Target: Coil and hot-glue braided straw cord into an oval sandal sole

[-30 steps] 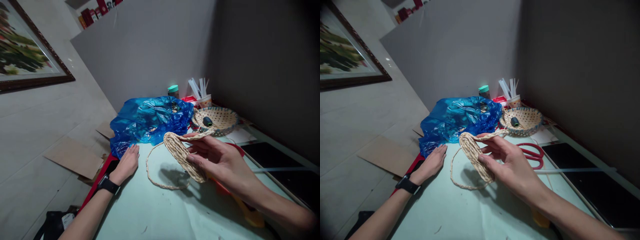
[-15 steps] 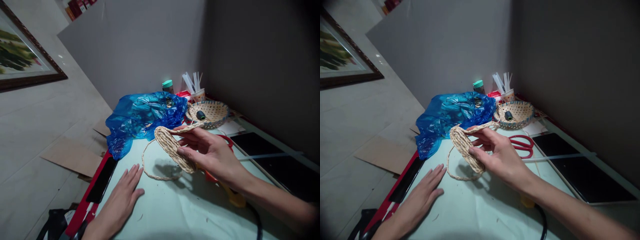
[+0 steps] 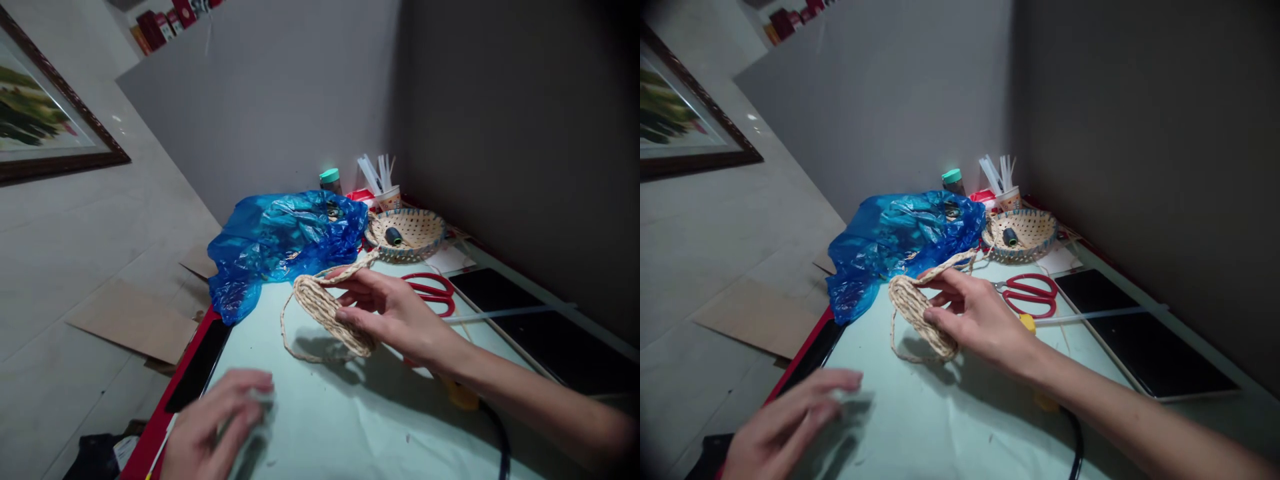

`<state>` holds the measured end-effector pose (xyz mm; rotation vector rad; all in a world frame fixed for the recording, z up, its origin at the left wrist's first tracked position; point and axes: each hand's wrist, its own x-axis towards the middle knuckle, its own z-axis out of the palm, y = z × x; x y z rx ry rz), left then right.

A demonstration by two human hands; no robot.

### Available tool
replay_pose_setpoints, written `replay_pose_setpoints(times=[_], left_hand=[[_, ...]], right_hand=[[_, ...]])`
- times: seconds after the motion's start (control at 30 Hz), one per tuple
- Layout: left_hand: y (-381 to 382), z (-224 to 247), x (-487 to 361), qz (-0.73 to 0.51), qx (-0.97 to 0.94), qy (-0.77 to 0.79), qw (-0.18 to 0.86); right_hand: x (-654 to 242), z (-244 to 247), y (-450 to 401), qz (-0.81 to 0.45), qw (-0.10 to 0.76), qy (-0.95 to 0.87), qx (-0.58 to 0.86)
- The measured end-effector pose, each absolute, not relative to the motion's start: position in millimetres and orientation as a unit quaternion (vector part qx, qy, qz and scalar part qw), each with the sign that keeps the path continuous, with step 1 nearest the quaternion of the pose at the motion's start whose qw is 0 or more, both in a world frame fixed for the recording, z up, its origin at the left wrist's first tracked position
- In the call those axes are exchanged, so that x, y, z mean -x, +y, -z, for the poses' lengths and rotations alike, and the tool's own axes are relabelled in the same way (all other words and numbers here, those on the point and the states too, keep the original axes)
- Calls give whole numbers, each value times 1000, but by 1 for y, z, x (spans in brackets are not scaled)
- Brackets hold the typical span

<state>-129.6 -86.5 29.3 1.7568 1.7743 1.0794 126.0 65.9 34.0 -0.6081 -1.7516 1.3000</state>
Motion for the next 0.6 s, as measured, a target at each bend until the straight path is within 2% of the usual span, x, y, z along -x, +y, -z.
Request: replay_pose_setpoints(times=[0.07,0.17,0.43,0.6], left_hand=[[-54,-48,114,-421,-591,655,209],[-12,-58,90,-464,-563,590,345],[15,-39,72,-482,-531,538,443],[23,-22,66,-499,-433,492,567]], right_hand=[[-125,-37,63,-520,396,-717,243],[-126,-38,61,-524,355,-736,242],[-134,-34,69,-531,277,-757,260],[-137,-34,77,-503,297,-758,291]])
